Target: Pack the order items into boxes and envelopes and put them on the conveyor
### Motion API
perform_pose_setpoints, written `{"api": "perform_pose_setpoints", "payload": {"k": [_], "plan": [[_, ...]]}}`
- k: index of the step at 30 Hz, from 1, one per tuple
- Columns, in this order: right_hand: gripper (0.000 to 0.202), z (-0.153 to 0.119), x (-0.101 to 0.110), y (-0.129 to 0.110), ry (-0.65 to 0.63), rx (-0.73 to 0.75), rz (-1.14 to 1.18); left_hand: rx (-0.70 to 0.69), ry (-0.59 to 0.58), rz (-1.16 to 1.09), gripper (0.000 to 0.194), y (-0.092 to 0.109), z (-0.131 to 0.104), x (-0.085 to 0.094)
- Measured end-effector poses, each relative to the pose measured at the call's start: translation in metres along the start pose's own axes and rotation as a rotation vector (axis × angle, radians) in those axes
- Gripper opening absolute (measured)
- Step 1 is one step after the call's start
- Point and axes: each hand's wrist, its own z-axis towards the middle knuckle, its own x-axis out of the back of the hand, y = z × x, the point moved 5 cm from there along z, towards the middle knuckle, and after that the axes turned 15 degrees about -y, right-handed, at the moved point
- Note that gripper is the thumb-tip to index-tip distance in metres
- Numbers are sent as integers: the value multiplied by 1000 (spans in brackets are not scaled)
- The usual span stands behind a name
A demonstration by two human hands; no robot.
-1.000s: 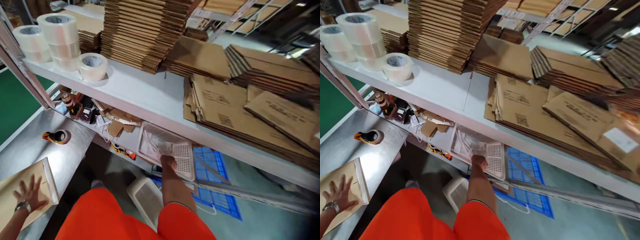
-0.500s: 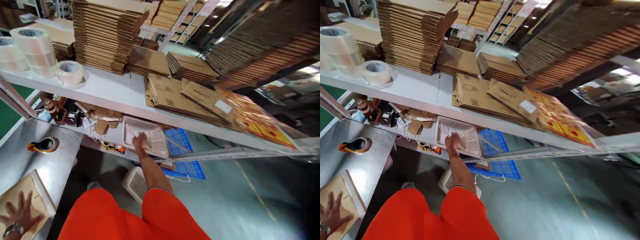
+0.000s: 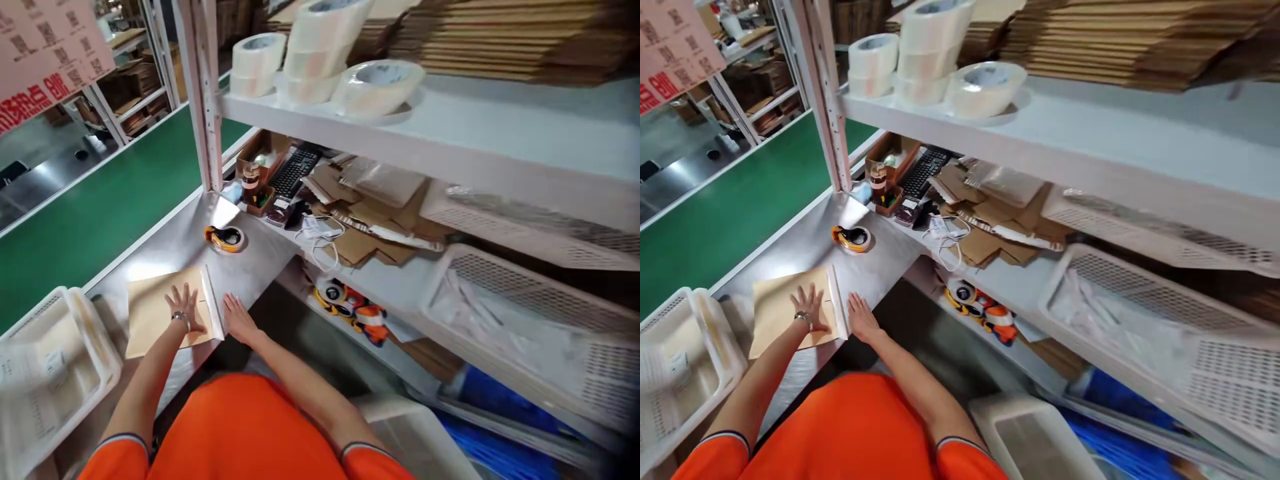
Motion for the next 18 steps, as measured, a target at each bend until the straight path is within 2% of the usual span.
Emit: {"api": "perform_pose_setpoints", "payload": {"k": [4, 9, 11, 14, 18], "plan": [[64, 28, -18, -32, -88, 91, -135, 31, -87, -37, 151, -4, 12, -11], [65, 32, -31, -38, -102, 81, -166, 8, -124, -19, 155, -7, 20, -16], [65, 38, -29, -38, -105, 59, -168, -1, -137, -22, 159, -5, 21, -18], [65, 67, -7, -37, -117, 46, -169, -5, -145, -29, 162, -5, 23, -20], [64, 137, 49, -47, -131, 23, -131, -4, -143, -39, 155, -17, 20, -15]]}}
